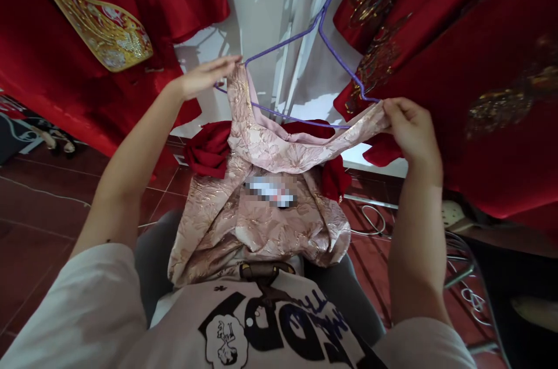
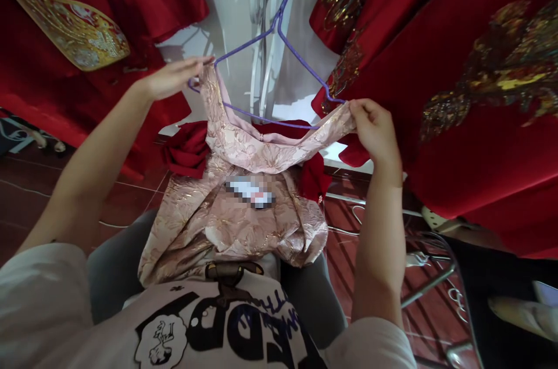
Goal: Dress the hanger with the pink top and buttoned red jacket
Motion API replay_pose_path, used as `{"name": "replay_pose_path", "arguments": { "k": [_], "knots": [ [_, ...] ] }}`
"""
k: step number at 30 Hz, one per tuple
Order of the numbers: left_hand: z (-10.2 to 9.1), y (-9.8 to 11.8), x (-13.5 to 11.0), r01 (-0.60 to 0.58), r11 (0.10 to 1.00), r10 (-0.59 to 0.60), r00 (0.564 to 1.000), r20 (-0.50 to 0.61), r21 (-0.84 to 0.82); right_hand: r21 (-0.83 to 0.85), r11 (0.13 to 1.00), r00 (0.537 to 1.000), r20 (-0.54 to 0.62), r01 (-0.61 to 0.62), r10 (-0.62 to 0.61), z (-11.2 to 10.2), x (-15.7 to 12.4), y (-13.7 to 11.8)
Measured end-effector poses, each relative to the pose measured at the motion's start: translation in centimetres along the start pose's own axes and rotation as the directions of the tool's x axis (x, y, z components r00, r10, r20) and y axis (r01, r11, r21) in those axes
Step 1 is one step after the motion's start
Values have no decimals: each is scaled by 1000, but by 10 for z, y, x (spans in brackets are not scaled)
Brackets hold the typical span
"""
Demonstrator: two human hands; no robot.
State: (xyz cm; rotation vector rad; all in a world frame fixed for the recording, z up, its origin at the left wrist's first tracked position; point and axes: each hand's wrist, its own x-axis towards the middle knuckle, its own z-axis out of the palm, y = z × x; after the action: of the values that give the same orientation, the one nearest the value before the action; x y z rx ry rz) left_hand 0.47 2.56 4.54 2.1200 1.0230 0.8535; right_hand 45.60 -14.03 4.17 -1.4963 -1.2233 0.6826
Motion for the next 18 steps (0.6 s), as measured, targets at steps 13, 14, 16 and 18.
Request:
{"name": "replay_pose_path", "arguments": {
  "k": [13,14,16,18],
  "knots": [
    [34,-6,5,45,989,-100,909,-406,-142,-417,901,869,-392,124,-301,38,9,50],
    [35,-12,2,39,989,-97,898,-430,-142,-418,904,858,-426,94,-286,40,8,52],
    [35,-22,-5,17,990,-81,883,-463,-141,-405,913,837,-480,55,-263,46,7,58],
    [34,-31,-15,-5,986,-77,870,-488,-166,-383,923,804,-537,35,-254,54,5,65]
  ]
}}
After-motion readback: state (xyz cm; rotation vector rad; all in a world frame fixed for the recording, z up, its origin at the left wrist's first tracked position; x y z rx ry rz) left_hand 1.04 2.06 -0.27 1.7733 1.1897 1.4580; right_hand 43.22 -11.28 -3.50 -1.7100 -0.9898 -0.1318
